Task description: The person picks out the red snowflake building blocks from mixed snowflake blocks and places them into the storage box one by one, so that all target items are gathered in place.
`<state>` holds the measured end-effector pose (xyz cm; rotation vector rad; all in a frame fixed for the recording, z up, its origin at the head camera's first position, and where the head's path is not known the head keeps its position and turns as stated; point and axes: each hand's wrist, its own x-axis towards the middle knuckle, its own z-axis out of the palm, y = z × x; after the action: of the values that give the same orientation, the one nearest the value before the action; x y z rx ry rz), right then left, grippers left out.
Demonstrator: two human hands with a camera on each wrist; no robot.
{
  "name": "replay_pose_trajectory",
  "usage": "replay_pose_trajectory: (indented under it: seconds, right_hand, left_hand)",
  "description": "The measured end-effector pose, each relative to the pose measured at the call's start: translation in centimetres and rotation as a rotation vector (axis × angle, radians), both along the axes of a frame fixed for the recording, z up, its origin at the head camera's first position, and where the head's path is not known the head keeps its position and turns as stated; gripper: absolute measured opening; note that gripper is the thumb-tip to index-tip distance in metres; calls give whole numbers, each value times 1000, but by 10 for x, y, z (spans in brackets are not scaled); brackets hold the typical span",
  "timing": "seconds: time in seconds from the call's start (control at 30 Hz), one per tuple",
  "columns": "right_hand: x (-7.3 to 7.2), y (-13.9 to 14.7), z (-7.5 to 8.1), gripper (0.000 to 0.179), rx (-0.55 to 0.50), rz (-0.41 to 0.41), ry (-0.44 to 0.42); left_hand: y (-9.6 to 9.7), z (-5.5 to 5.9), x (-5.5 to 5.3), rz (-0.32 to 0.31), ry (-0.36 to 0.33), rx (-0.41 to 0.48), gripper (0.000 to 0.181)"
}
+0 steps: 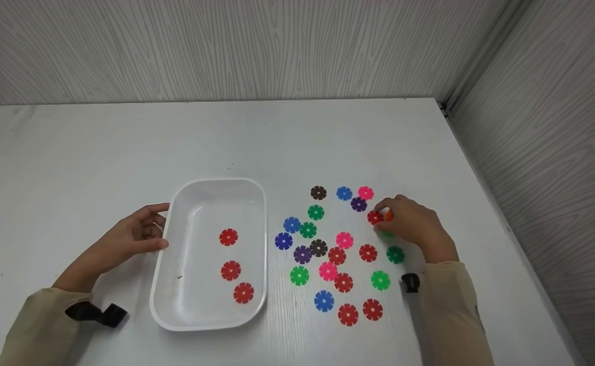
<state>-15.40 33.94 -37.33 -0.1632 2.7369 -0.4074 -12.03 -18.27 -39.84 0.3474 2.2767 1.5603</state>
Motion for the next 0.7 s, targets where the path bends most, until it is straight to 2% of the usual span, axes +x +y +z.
replay_pose_trajectory:
  seconds: [0.27, 0.7]
  right_hand:
    - [-2, -6, -2, 45, 58, 35, 55]
    - [2, -12, 0, 42, 67, 40, 73]
  left_hand:
    - [0, 0, 1, 3, -9, 19, 75]
    - [0, -1, 0, -4, 1, 6, 75]
